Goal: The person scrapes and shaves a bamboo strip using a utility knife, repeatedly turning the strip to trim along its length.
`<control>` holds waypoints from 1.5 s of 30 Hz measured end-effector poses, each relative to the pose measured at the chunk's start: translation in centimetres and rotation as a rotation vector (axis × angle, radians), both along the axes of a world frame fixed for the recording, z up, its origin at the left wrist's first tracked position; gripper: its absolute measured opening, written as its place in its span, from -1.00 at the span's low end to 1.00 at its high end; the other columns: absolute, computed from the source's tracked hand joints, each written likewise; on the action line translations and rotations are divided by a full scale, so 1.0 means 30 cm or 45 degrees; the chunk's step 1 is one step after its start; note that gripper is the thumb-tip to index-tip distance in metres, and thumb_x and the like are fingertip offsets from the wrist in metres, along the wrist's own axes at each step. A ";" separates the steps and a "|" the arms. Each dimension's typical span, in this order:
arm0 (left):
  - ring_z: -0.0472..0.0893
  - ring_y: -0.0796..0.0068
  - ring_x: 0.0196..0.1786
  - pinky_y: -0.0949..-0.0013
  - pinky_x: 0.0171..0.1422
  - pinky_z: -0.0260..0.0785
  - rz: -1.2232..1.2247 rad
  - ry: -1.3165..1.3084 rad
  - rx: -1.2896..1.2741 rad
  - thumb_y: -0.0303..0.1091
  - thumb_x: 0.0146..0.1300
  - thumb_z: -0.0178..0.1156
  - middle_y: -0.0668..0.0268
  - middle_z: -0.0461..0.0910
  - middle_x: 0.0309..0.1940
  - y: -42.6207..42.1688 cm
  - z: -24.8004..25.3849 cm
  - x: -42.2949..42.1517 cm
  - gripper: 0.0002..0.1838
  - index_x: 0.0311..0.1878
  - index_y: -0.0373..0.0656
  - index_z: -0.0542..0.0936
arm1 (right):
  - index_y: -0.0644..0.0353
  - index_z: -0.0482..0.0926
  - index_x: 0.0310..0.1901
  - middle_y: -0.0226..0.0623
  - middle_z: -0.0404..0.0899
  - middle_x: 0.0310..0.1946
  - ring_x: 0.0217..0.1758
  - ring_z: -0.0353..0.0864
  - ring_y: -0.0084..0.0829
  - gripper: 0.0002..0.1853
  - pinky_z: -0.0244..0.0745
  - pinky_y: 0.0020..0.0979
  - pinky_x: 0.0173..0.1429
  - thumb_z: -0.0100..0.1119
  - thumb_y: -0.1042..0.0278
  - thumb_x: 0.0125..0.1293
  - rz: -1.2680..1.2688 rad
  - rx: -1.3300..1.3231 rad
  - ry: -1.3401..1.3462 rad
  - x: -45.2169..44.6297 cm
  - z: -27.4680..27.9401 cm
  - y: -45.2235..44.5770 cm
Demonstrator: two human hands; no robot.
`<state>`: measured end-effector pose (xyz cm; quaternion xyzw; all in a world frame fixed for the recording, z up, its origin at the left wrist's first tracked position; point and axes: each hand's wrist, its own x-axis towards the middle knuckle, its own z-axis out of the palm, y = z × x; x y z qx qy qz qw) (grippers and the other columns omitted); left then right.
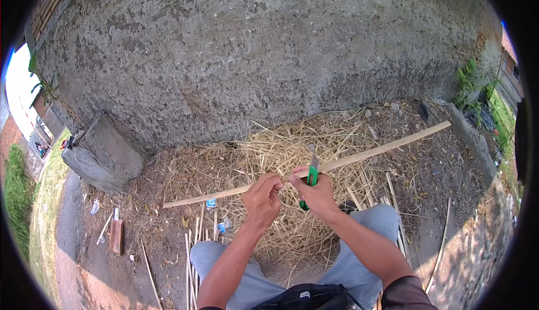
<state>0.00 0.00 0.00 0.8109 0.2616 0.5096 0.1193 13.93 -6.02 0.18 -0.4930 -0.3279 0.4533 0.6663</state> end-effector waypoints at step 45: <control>0.46 0.26 0.33 0.03 0.52 -0.24 0.317 0.407 0.545 -0.31 0.21 0.31 0.18 0.45 0.28 -0.046 0.058 -0.062 -0.72 0.01 0.05 0.69 | 0.16 0.50 -0.04 -0.57 0.35 -0.49 -0.63 0.19 -0.74 -0.79 0.15 -0.58 -0.49 0.22 0.40 0.33 -0.074 0.031 0.623 0.172 0.068 0.000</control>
